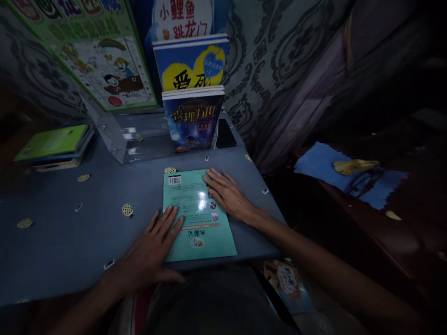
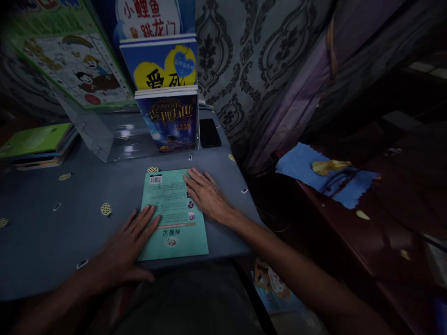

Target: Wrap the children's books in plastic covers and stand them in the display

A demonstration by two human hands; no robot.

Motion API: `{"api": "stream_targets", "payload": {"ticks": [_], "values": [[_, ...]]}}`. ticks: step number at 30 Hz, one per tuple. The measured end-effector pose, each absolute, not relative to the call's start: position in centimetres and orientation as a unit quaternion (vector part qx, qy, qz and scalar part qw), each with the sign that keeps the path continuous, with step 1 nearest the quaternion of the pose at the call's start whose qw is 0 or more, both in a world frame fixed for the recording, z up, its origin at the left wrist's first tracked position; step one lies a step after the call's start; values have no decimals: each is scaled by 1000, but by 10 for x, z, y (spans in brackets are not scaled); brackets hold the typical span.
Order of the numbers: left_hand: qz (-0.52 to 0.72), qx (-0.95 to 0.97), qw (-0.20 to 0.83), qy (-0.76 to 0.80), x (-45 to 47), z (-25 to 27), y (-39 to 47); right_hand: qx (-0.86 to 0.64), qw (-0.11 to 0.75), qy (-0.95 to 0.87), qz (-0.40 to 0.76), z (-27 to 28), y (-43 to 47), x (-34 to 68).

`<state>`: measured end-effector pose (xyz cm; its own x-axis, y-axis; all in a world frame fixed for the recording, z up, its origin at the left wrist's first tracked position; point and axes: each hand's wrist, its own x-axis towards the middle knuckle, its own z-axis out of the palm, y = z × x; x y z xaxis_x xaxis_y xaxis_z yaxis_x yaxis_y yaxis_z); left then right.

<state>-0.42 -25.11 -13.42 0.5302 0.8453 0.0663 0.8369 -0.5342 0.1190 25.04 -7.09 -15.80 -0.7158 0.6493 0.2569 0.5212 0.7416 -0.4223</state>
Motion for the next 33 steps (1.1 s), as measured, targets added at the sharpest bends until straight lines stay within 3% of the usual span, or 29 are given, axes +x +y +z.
{"api": "stream_targets", "payload": {"ticks": [18, 25, 33], "values": [[75, 853, -60, 512, 9, -147, -259, -214, 86, -947, 225, -131, -160, 317], [52, 870, -1, 491, 7, -131, -229, -193, 140, -945, 222, -132, -141, 313], [41, 852, 109, 510, 26, -118, -101, -230, 229, -920, 219, -143, -143, 321]]}}
